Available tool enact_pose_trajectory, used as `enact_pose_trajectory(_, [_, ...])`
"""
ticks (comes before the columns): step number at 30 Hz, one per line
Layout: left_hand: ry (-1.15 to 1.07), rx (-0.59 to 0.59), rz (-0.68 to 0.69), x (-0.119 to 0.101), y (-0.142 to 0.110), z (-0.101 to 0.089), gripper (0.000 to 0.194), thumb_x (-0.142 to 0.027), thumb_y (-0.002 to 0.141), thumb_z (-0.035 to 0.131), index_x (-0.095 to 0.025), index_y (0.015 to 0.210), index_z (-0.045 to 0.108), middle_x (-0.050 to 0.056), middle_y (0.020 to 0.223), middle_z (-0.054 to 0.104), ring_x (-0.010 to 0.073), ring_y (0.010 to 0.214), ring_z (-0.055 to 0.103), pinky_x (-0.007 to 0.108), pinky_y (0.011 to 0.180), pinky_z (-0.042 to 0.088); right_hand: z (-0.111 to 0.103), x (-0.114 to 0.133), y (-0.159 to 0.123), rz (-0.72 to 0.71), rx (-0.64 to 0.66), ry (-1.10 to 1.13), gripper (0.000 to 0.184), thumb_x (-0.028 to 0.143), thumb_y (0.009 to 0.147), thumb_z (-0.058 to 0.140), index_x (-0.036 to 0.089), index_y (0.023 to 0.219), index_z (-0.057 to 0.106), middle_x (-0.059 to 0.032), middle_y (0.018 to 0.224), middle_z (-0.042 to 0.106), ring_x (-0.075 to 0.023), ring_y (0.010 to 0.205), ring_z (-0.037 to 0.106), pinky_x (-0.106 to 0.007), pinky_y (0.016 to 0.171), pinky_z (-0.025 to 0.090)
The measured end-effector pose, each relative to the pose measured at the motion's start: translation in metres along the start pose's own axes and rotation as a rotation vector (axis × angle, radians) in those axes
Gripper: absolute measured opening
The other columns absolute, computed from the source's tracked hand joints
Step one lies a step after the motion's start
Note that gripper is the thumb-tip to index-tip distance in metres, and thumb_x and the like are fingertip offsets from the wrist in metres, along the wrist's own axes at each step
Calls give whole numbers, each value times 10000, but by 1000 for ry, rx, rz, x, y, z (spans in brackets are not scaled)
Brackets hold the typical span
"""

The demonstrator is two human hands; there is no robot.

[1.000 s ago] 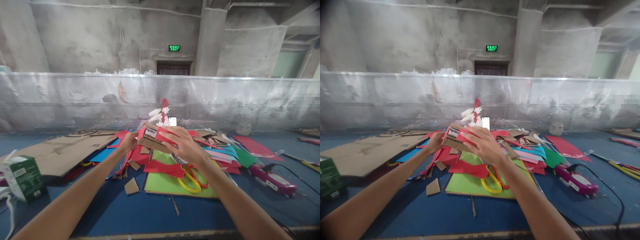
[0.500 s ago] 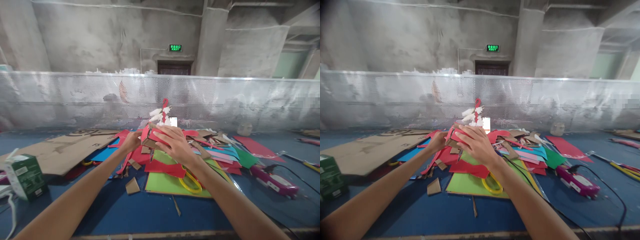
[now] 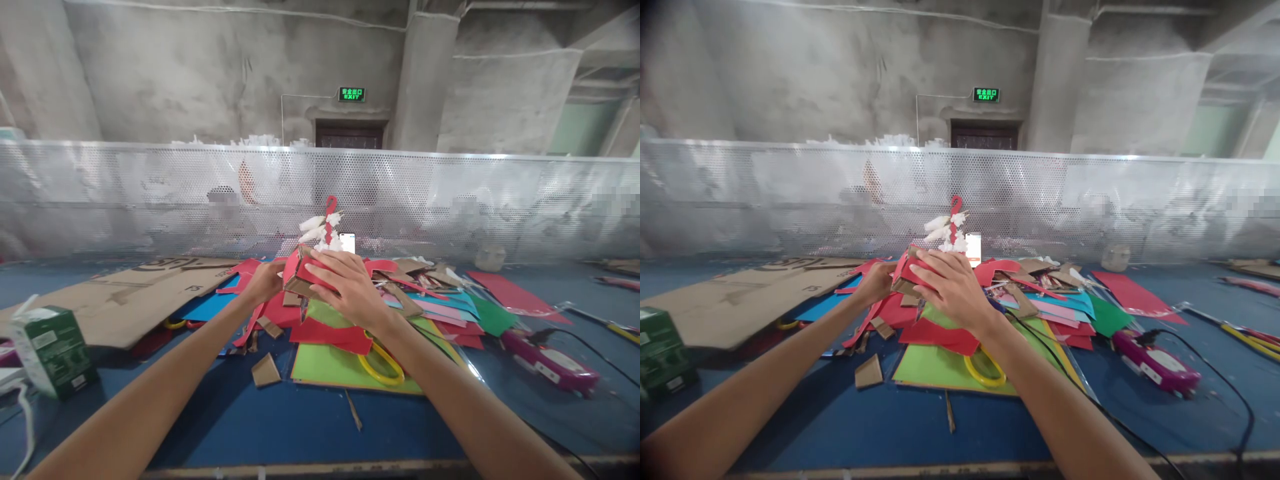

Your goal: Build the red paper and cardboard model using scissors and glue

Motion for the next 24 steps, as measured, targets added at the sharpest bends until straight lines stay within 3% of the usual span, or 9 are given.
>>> enact_pose_trajectory(18, [-28,21,24,0,-1,1,331,-215,726,601,-147,966,819,87,1006,812,293,917,739,304,801,557,4,2,-1,-7,57,0,381,411,1043,543,309,1404,612,-14,1572,510,-219,1457,450,-465,1205,365])
enact_pose_trajectory(24, [-48,-4,-21,1,1,-1,318,-219,700,630,-145,947,816,69,855,810,315,917,730,327,802,568,-7,-1,-1,50,12,110,405,393,1038,542,339,1438,576,-14,1589,487,-241,1463,449,-519,1214,346])
Point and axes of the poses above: each hand's wrist, its own y-axis towards the middle knuckle, its own z-axis out of the palm, x = y × z, the point moved 5 cm from there along y, towards the middle knuckle
